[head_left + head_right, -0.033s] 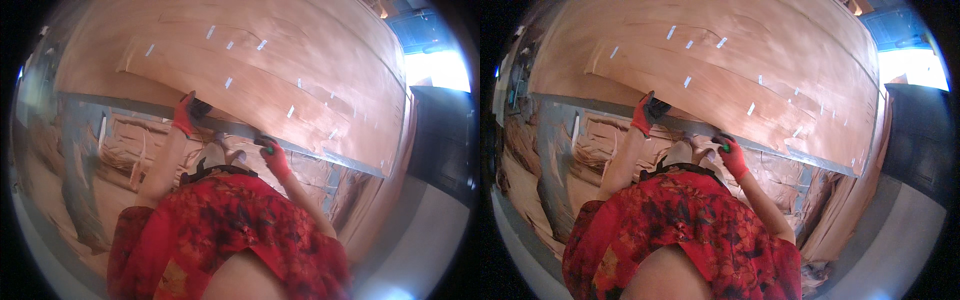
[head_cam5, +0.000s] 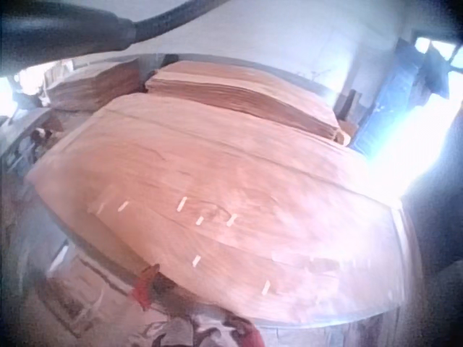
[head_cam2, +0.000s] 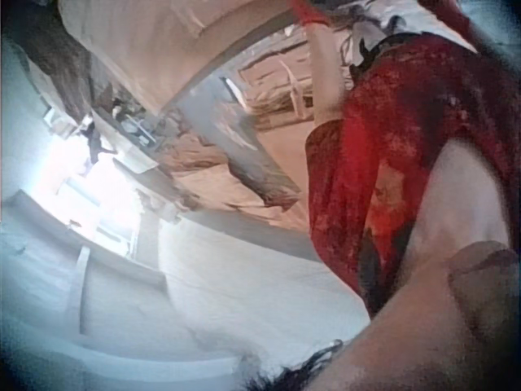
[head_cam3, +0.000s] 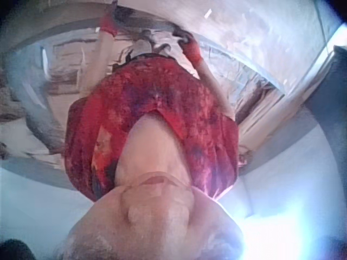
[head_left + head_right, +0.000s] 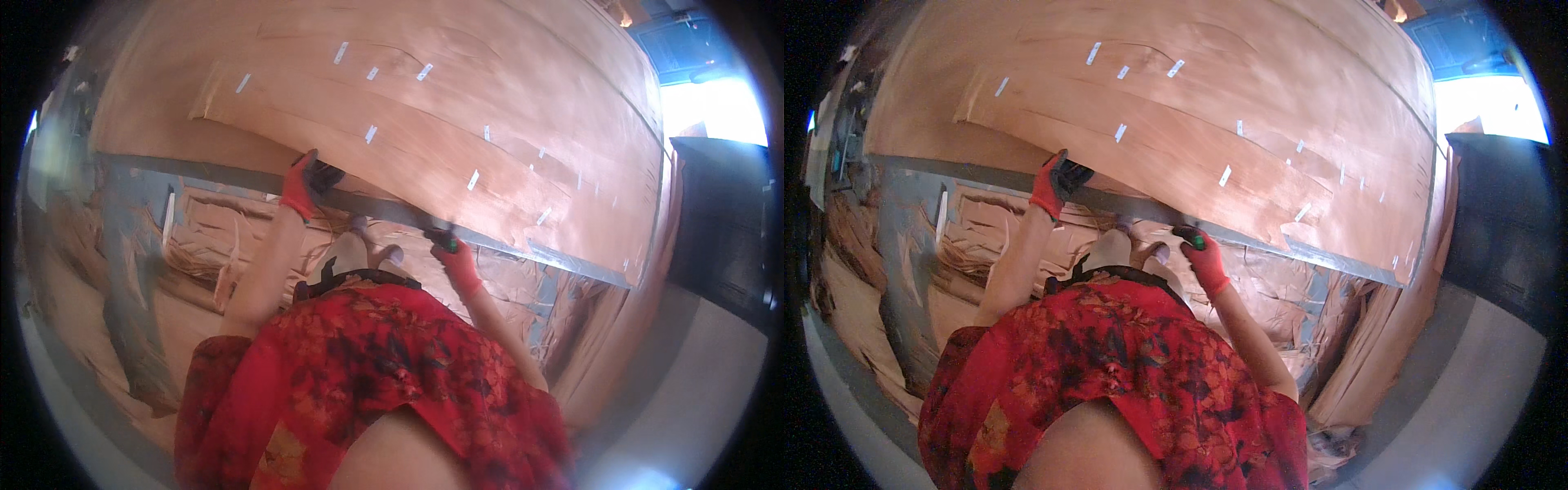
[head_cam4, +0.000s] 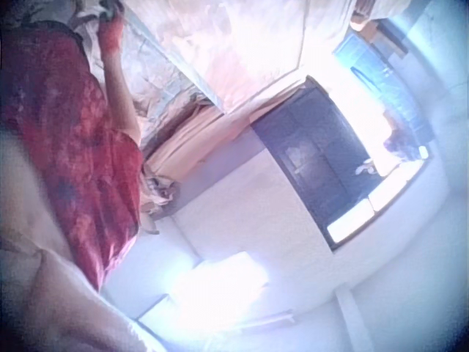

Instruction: The person measures a large piece of veneer using a measuring tape and then cuts small rectangular sections from it using a utility knife.

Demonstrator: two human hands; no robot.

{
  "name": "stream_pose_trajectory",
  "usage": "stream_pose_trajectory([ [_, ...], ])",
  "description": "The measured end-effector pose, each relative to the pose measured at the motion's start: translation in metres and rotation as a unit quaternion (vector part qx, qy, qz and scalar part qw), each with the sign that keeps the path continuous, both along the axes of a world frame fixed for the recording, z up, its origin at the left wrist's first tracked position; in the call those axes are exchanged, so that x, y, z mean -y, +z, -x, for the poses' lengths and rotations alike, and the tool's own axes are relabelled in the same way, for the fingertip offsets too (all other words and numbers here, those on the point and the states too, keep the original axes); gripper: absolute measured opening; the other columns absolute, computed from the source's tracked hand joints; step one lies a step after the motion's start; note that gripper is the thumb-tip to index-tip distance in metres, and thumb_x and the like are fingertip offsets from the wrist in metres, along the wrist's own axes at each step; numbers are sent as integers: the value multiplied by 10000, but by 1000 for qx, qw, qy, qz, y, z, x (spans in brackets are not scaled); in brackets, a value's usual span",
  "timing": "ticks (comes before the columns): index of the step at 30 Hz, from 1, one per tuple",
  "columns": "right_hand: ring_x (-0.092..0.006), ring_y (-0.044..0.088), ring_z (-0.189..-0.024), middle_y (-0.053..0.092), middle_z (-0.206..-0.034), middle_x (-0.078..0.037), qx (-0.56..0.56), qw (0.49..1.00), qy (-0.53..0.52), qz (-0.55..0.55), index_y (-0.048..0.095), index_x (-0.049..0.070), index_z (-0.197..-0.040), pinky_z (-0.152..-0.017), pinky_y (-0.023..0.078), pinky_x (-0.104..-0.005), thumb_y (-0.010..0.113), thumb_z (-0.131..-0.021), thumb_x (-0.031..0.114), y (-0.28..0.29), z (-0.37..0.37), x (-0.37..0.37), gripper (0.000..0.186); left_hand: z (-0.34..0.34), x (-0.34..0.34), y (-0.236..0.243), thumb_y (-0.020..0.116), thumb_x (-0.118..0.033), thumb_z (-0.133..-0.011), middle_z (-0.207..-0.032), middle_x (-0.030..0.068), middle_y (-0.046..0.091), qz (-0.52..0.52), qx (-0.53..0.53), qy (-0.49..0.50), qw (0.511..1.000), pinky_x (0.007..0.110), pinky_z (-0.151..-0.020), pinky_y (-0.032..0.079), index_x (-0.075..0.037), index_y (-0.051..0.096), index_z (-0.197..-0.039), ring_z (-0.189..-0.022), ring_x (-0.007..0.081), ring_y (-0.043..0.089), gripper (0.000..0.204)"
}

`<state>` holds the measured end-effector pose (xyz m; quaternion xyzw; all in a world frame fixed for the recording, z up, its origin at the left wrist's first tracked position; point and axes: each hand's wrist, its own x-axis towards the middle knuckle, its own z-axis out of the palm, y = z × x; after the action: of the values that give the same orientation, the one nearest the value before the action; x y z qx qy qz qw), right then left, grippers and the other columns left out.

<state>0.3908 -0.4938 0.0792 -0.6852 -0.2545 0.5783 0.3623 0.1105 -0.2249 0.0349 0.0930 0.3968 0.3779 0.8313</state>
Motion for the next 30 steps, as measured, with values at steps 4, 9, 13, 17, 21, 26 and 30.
stream_pose_trajectory([
  [4,-393,542,-1311,542,-1448,-181,-428,854,-284,-84,431,95,-1501,-1115,433,-542,593,-951,52,-27,-32,49,574,-5,-7,22,644,-279,-977,-1042,131,703,-21,-31,13,999,497,-890,599,-44,643,-1091,-949,323,704,261],
  [9,-381,565,-1280,601,-1348,-188,-427,814,-337,-204,402,157,-1540,-1119,437,-512,570,-992,94,-15,-54,44,576,-16,-25,55,642,-265,-969,-1006,163,695,-81,-102,-9,991,518,-896,601,-18,625,-1062,-959,365,699,265],
  [13,-342,620,-1200,618,-1291,-121,-347,854,-336,-192,440,65,-1510,-986,533,-382,576,-990,62,-8,-78,31,537,-13,-43,70,651,-262,-961,-966,201,692,-106,-111,-17,988,534,-888,601,-2,622,-1045,-930,389,703,274],
  [17,-288,627,-1221,610,-1374,-78,-314,883,-281,-207,499,46,-1475,-912,539,-360,595,-997,124,1,-88,17,493,12,-54,71,659,-263,-966,-1053,197,705,-123,-96,-7,988,531,-930,589,-8,634,-1121,-969,372,706,300],
  [21,-277,659,-1170,618,-1354,-83,-269,899,-262,-224,525,33,-1451,-892,539,-336,616,-987,127,38,-92,-39,482,22,-92,112,655,-239,-965,-989,237,695,-160,-122,-14,979,533,-900,599,49,618,-1054,-929,407,711,303],
  [26,-246,679,-1131,668,-1288,-92,-174,919,-231,-267,552,19,-1420,-859,536,-326,634,-981,127,81,-69,-71,460,50,-99,136,649,-214,-972,-1042,247,697,-175,-114,21,978,534,-910,600,57,619,-1092,-955,409,713,297],
  [30,-181,704,-928,739,-1105,-92,-121,948,-211,-207,631,45,-1357,-757,519,-290,705,-940,170,31,-35,-74,442,121,-100,56,633,-212,-982,-1134,250,685,-125,-91,12,988,560,-935,579,46,604,-1179,-1001,404,700,326],
])
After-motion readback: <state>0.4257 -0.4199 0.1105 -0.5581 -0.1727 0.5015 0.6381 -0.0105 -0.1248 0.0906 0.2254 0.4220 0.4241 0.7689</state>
